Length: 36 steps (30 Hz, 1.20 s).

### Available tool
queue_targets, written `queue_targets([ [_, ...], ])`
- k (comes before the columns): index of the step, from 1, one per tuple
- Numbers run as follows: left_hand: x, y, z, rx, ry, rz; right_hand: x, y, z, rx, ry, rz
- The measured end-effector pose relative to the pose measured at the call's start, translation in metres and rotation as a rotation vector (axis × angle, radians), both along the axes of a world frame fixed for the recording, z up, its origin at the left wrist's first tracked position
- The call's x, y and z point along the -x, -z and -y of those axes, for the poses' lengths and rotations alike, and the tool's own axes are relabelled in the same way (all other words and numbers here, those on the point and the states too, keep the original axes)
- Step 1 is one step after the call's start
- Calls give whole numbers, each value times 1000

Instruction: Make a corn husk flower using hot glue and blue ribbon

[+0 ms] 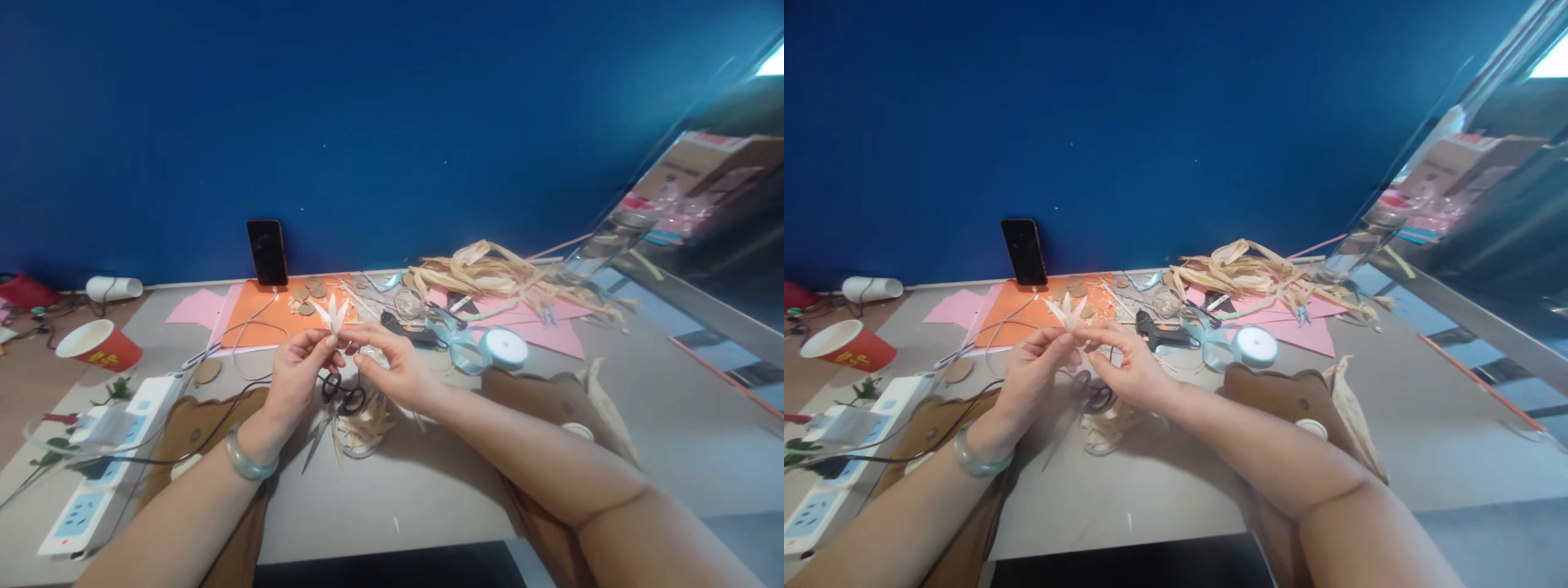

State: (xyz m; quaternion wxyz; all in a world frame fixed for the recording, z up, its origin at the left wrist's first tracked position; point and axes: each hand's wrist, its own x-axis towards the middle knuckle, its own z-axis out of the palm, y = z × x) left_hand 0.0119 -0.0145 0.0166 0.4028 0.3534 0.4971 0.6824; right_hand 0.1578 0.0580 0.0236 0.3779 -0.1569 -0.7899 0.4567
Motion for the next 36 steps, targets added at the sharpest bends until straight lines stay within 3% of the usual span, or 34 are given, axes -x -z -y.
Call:
queue_targets([
  [19,-2,-1,1,-15,-52,-73,2,8,0,-191,17,-35],
  [36,-3,-4,2,49,-47,-143,2,10,-1,-131,26,-42],
])
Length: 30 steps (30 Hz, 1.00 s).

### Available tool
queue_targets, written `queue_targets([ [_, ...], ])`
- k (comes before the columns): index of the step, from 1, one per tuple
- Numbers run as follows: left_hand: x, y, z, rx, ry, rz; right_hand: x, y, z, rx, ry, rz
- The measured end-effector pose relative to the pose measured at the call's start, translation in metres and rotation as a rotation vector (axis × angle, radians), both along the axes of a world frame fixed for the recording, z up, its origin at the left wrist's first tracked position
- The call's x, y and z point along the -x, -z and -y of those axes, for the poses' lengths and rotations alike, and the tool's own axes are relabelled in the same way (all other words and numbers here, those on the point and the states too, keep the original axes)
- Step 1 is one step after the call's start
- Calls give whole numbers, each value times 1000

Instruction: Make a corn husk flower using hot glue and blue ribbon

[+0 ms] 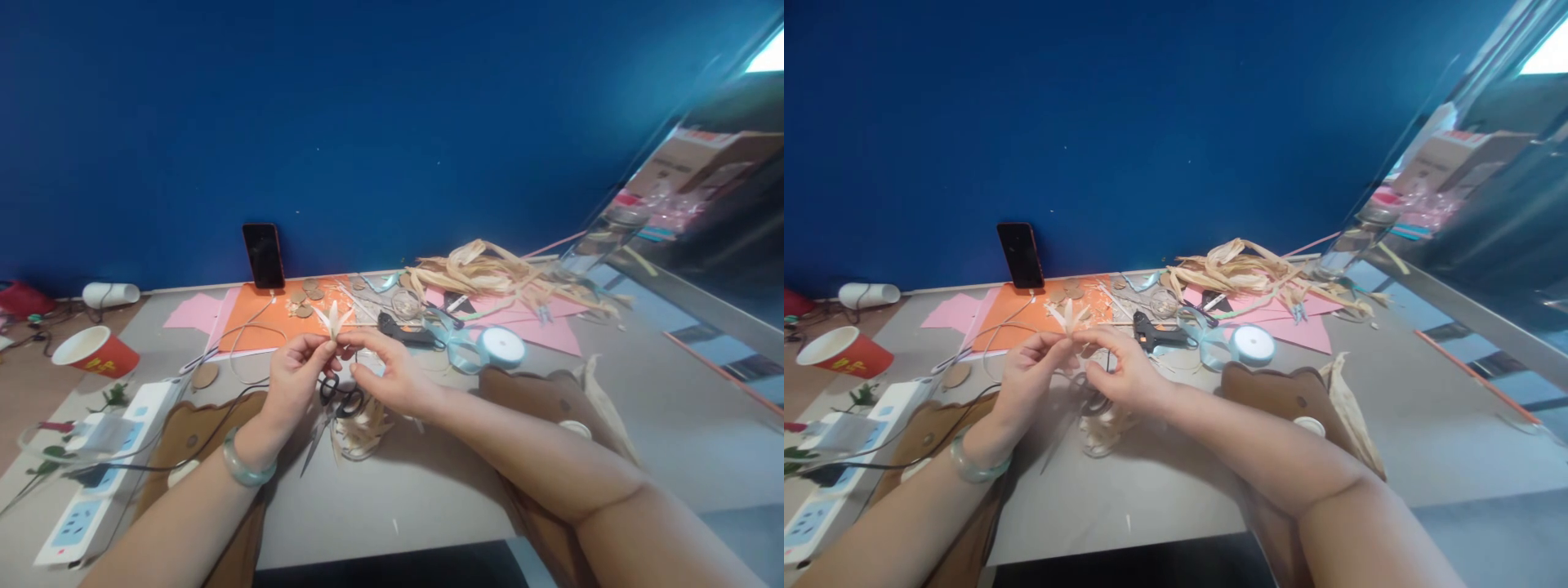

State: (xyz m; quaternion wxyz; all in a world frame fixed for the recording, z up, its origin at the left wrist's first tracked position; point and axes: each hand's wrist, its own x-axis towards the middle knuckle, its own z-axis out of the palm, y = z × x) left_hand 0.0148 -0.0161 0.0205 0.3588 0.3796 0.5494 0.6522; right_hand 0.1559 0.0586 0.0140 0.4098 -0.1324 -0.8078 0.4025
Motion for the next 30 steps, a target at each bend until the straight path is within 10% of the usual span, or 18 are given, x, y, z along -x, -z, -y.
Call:
queue_targets([
  [30,1,3,1,16,58,80,0,0,-5,247,-50,29],
])
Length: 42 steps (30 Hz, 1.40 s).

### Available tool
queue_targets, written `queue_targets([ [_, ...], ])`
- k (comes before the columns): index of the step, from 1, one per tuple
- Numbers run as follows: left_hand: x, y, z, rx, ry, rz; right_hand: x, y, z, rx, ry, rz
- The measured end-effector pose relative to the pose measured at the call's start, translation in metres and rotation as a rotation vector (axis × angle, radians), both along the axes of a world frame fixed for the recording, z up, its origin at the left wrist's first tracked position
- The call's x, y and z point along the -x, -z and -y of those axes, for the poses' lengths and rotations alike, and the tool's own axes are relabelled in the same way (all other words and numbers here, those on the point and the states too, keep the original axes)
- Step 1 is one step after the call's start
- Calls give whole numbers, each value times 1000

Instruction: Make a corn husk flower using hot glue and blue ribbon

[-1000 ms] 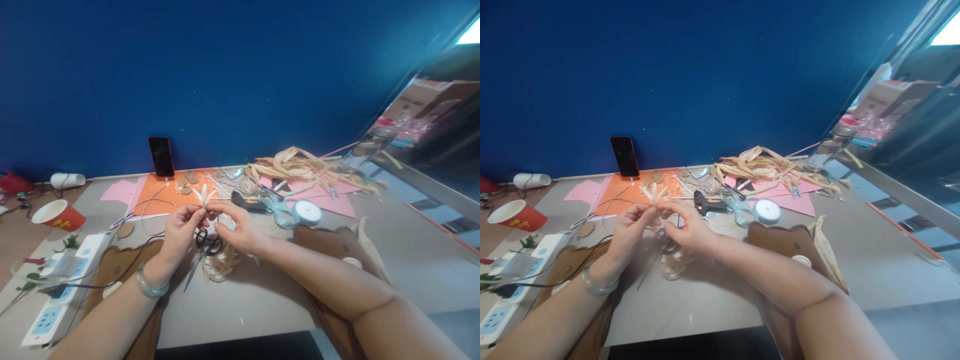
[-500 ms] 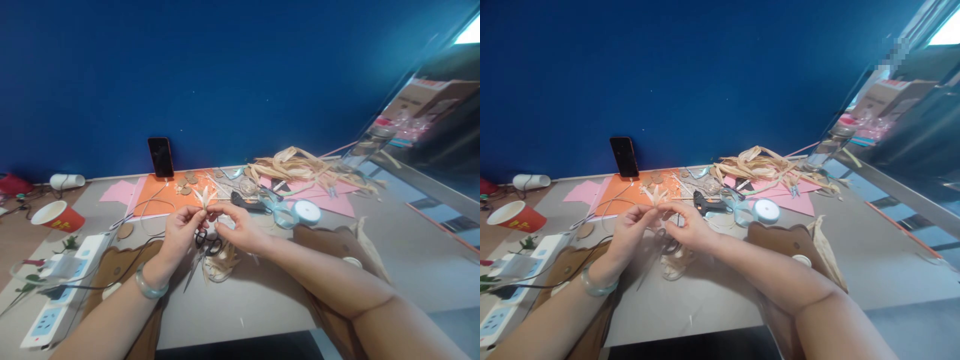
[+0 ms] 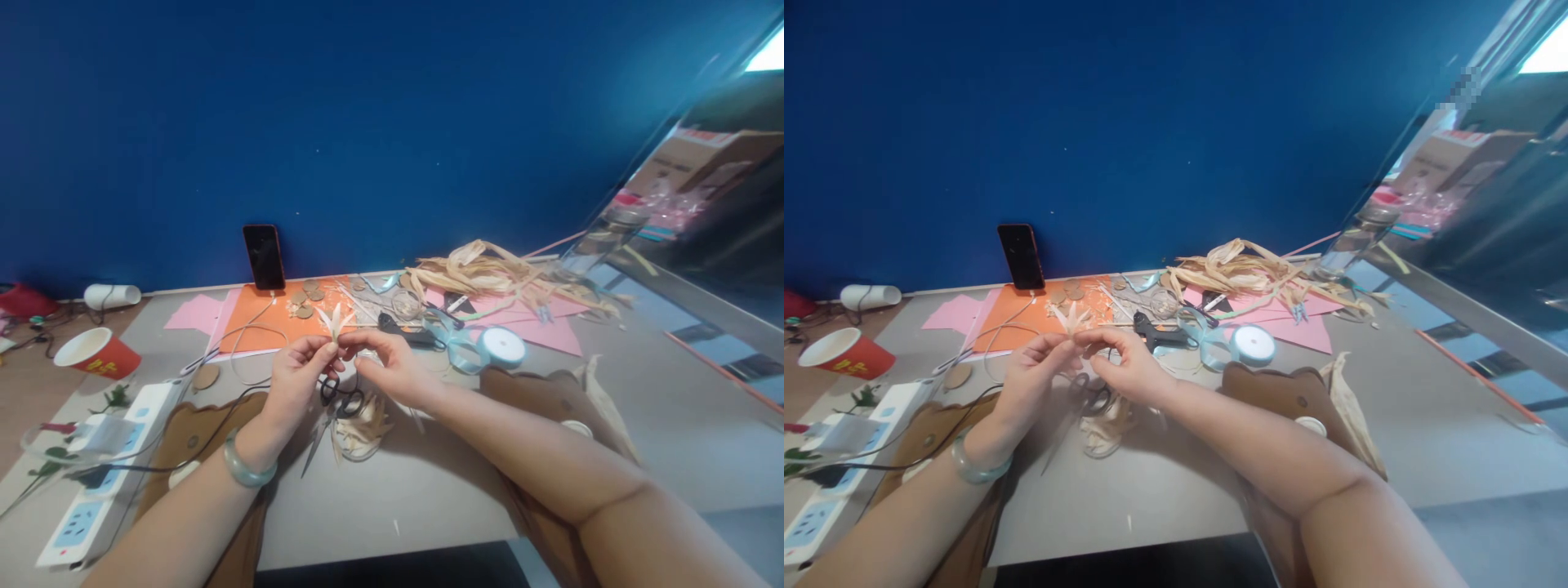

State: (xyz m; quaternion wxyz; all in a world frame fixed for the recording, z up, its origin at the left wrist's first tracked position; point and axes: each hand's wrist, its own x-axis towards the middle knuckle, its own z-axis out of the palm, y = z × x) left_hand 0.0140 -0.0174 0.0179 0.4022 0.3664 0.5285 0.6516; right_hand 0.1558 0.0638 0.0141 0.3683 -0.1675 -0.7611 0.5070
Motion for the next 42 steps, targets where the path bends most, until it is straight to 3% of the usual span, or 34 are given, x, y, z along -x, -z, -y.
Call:
queue_targets([
  [8,1,1,-1,-21,7,111,2,2,-2,172,59,-7],
  [14,-2,2,-3,26,-27,218,4,0,1,190,60,35],
  [19,-4,9,-3,33,27,278,6,3,6,175,33,-4],
  [25,-4,8,-2,23,55,231,5,1,6,127,38,3],
  [35,7,3,-2,-17,112,-27,0,-2,-2,66,28,67],
  [42,6,0,-2,-4,91,-65,-2,-8,-6,47,-8,100],
])
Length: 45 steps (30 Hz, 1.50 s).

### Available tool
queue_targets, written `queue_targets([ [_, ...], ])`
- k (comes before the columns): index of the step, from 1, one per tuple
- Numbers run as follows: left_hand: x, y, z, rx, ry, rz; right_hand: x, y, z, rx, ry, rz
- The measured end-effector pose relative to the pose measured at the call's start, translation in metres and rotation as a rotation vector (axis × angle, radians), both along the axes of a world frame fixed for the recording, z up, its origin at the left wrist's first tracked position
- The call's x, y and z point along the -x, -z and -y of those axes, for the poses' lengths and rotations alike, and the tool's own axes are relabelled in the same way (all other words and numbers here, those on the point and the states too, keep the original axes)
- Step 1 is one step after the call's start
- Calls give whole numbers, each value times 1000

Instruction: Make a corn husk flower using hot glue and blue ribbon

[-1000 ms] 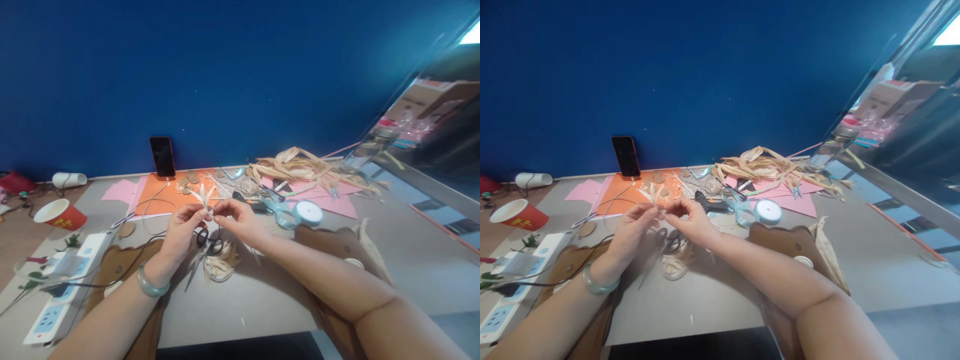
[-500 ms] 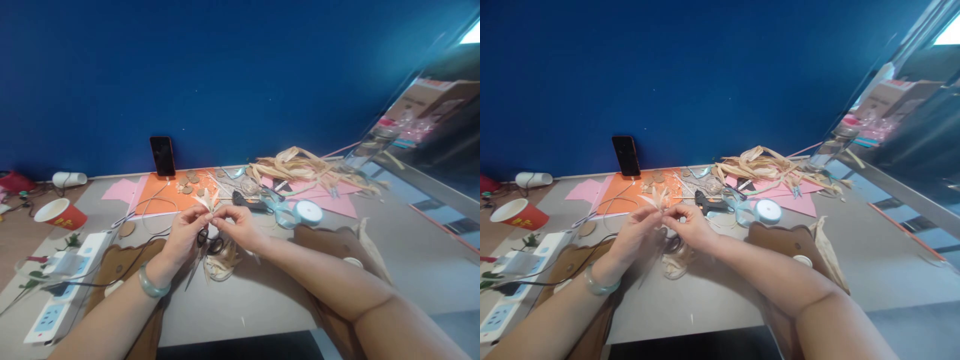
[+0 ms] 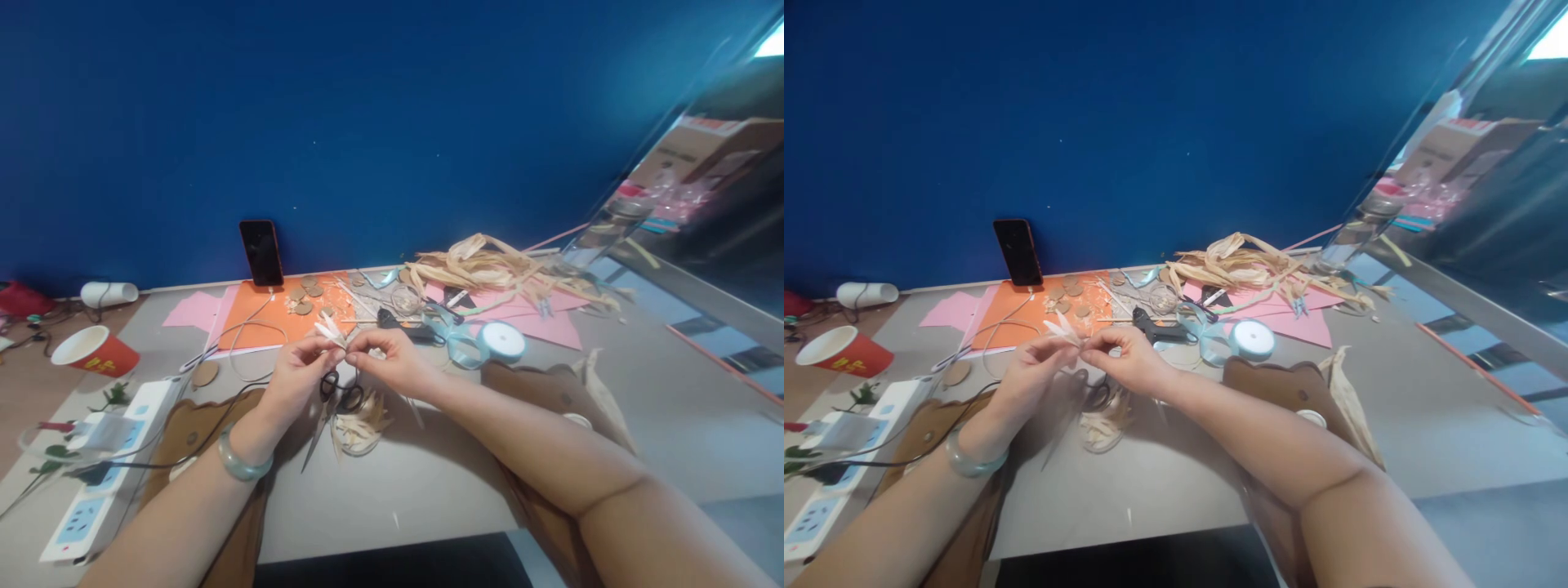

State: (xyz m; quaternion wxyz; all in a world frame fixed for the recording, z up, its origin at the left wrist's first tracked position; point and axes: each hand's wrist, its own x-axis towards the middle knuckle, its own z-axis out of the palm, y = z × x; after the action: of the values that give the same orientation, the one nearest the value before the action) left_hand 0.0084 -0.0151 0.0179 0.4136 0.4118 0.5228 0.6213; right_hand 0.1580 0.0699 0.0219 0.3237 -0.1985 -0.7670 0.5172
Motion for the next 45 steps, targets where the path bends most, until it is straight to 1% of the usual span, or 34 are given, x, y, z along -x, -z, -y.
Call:
queue_targets([
  [5,0,-2,0,-7,-24,-84,-1,1,0,-78,23,-24],
  [13,5,5,0,-59,-43,-256,1,8,1,-187,33,-79],
  [19,4,6,0,-115,-69,-246,2,9,1,-185,26,-98],
  [23,6,10,0,-137,-87,-253,1,8,1,-207,13,-50],
  [24,6,11,-1,-144,-93,-244,0,7,0,-242,22,-18],
  [26,8,14,-1,-166,-143,-198,-3,5,-3,-392,81,101],
  [28,8,16,-3,-188,-191,-149,-7,1,-8,-585,149,305],
  [29,8,16,-3,-192,-196,-132,-9,-1,-10,-643,142,423],
  [30,8,16,-4,-195,-194,-117,-10,-4,-11,-651,85,530],
  [32,7,15,-4,-194,-172,-93,-13,-9,-13,-570,-128,649],
  [34,5,14,-4,-188,-149,-80,-14,-14,-13,-470,-339,658],
  [35,5,13,-4,-183,-139,-77,-14,-16,-12,-440,-402,650],
  [38,2,10,-3,-172,-105,-59,-13,-17,-7,-448,-453,680],
  [42,-1,4,-2,-158,-78,-17,-9,-9,2,-503,-538,748],
  [43,-1,3,-2,-149,-75,-14,-8,-6,4,-520,-550,762],
  [45,-2,2,-1,-137,-60,-18,-5,0,9,-568,-519,799],
])
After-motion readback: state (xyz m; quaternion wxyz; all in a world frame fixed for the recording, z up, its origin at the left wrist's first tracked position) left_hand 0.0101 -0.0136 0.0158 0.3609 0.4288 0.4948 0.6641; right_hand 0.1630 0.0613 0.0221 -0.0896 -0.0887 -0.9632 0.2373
